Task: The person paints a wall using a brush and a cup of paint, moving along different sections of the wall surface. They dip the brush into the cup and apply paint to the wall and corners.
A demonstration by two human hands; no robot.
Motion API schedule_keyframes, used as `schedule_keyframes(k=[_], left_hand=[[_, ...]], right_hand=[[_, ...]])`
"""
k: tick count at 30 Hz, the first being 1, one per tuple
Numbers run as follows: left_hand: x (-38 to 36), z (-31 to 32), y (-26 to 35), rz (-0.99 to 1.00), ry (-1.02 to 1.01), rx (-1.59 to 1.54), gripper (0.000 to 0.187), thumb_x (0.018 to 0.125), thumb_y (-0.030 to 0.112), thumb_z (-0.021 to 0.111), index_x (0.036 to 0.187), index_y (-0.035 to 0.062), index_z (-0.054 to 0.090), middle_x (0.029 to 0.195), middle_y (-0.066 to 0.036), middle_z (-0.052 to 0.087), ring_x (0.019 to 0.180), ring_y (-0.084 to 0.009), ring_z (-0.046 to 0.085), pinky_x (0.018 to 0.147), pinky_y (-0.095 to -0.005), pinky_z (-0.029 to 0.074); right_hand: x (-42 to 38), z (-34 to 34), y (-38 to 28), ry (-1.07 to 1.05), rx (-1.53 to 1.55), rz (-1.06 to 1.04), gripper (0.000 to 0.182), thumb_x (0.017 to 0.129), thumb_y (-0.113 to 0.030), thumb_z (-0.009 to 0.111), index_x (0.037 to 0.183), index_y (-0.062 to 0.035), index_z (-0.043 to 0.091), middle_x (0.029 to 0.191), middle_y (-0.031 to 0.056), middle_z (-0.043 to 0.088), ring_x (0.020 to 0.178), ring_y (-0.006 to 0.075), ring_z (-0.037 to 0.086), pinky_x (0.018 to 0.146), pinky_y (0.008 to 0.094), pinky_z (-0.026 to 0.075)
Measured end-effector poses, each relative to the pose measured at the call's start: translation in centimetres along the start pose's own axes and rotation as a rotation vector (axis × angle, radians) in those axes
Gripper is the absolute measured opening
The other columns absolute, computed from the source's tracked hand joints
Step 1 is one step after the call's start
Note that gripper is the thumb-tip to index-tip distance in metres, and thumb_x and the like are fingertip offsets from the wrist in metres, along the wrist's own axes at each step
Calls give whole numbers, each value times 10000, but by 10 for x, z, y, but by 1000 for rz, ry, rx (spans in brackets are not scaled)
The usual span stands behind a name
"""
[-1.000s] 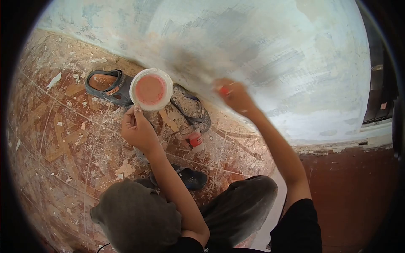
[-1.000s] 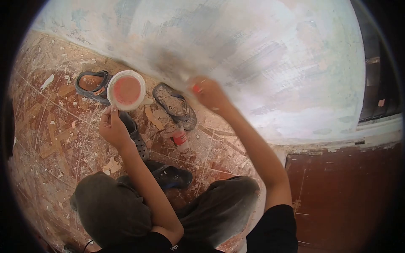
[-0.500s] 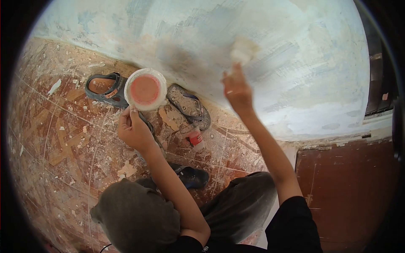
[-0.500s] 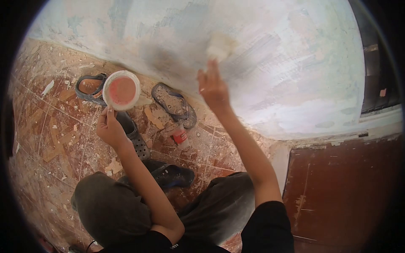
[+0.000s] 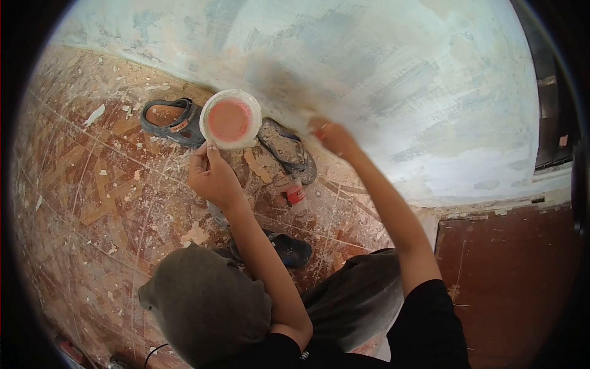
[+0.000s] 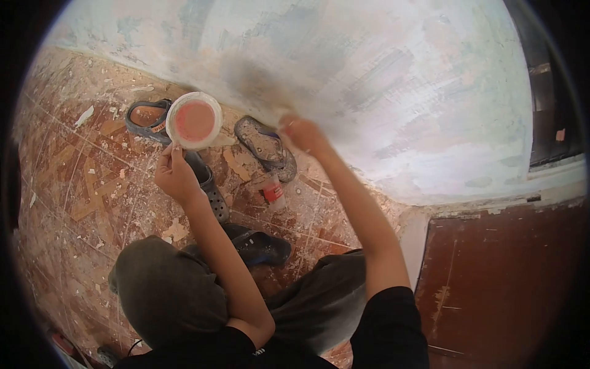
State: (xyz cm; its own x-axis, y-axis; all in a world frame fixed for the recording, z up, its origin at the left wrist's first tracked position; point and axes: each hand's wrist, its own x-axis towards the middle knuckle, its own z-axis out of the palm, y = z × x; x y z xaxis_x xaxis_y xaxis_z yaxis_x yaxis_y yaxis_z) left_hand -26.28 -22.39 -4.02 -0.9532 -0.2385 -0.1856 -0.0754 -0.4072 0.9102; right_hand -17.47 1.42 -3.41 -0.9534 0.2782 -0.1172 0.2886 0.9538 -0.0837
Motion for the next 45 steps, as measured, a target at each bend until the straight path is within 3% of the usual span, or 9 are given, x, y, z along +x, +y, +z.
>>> schedule_keyframes(k=[8, 14, 18, 21, 26, 30, 41, 43, 45], left_hand=[[9, -3, -4, 13, 25, -20, 109, 780, -3, 498, 802, -76, 577, 750, -89, 590, 662, -91, 541, 589, -196, 420], [18, -7, -12, 21, 32, -23, 98, 786, 3, 508, 800, -72, 570, 739, -75, 586, 636, -79, 532, 568, -185, 413], [22, -12, -13, 21, 73, -43, 94, 784, -3, 511, 809, -70, 571, 738, -75, 589, 635, -79, 539, 573, -187, 421], [28, -15, -8, 2, 95, -39, 92, 782, -7, 513, 818, -70, 571, 745, -81, 592, 656, -87, 551, 591, -192, 431], [40, -22, -4, 50, 112, -43, 97, 787, -11, 507, 816, -82, 565, 754, -102, 594, 670, -106, 563, 610, -201, 442], [42, -20, -1, 62, 145, -50, 98, 789, -18, 500, 821, -85, 564, 757, -103, 596, 669, -104, 566, 609, -201, 443], [45, -17, -5, 27, 134, -4, 92, 790, -10, 505, 815, -67, 572, 734, -81, 595, 653, -84, 552, 596, -188, 429], [46, -16, -6, 21, 138, 0, 93, 790, -8, 506, 815, -69, 571, 734, -82, 596, 648, -83, 551, 594, -188, 428], [48, -15, -6, 21, 131, 0, 95, 790, -5, 508, 815, -72, 570, 734, -84, 596, 644, -81, 549, 592, -188, 426]], right_hand=[[-48, -177, -24, 553, -203, -186, 257, 794, -131, 567, 1048, -97, 542, 994, 125, 586, 774, 257, 609, 651, 312, 492], [-16, -187, -62, 1102, -625, -314, 248, 742, -49, 600, 986, -87, 580, 1103, 70, 542, 814, 189, 607, 599, 227, 506], [34, -105, -57, 1016, -666, -376, 253, 746, -233, 617, 972, -125, 585, 1074, 42, 552, 654, 143, 591, 687, 284, 481], [42, -24, -62, 670, -416, -499, 316, 749, -299, 589, 977, -81, 569, 975, 75, 572, 824, 178, 566, 637, 288, 481], [44, 47, -52, 115, -351, -405, 286, 755, -303, 592, 943, -89, 568, 945, 72, 599, 666, 186, 595, 544, 295, 481], [78, 21, -61, 287, -35, -421, 286, 790, -351, 547, 939, -109, 576, 956, 67, 605, 633, 197, 598, 583, 310, 487], [98, -136, -120, 530, -267, -165, 324, 809, -378, 503, 907, -76, 568, 717, 60, 592, 591, 189, 573, 543, 292, 473], [91, -145, -127, 918, -480, -483, 273, 816, -352, 499, 862, -90, 562, 807, 55, 590, 673, 161, 577, 511, 272, 468], [102, -118, -114, 926, -561, -593, 255, 811, -341, 505, 841, -92, 552, 843, 50, 573, 736, 170, 568, 516, 264, 471]])
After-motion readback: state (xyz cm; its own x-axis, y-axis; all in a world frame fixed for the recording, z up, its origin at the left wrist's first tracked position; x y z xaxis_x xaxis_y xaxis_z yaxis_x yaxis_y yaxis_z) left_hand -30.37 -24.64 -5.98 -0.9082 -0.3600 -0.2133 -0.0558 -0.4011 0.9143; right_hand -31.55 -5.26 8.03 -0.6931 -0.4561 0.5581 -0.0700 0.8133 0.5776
